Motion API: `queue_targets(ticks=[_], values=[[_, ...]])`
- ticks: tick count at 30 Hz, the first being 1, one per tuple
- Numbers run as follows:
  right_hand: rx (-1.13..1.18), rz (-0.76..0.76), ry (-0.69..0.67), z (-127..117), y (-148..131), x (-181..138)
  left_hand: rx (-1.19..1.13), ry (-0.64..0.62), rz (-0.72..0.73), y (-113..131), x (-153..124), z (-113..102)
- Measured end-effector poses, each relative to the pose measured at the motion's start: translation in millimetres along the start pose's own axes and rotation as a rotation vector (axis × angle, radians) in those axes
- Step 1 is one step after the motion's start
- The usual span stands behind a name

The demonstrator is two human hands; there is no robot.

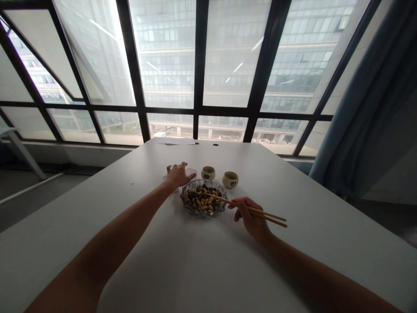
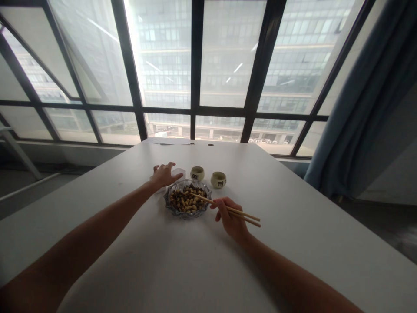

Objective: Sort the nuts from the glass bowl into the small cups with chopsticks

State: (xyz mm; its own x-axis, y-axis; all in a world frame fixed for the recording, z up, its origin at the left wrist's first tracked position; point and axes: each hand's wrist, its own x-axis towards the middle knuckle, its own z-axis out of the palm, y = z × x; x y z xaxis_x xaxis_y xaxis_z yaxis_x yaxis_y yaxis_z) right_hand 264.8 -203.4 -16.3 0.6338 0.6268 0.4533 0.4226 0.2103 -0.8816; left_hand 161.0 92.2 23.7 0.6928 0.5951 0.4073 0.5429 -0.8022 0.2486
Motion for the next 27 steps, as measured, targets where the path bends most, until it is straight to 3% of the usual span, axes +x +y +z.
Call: queue_targets(ticks=[4, 6, 12, 16, 19, 24, 27], values=[[-0.033, -0.037, -0.016, -1.8, 3.1, 0.0, 0.016, -0.109, -0.099, 6.8, 16.3, 6.9], [-0.051, -0.064, -0.019, -2.8, 4.3, -0.1, 0.0, -0.113, -0.082, 7.5, 18.3, 6.5], [-0.159, -0.226, -0.097, -6.5, -1.9, -5.1, 0.03, 0.017, 0.268, 5.1, 10.9, -2.0], [-0.2, -0.285, -0.142, -8.7, -8.1, -6.8, 0.077, 0.037, 0.348, 4.4, 8.1, -5.0], [-0.193, -0.262, -0.139, -8.8, -6.7, -6.2, 0.068, 0.009, 0.28, 3.9, 10.5, -4.8], [-0.084, -0.162, -0.035, -4.9, 1.8, -1.4, 0.09, -0.168, -0.006, 4.3, 23.9, -5.2], [-0.013, -0.085, 0.034, -3.8, 6.1, 3.3, 0.1, -0.227, -0.036, 14.7, 31.9, -3.9]])
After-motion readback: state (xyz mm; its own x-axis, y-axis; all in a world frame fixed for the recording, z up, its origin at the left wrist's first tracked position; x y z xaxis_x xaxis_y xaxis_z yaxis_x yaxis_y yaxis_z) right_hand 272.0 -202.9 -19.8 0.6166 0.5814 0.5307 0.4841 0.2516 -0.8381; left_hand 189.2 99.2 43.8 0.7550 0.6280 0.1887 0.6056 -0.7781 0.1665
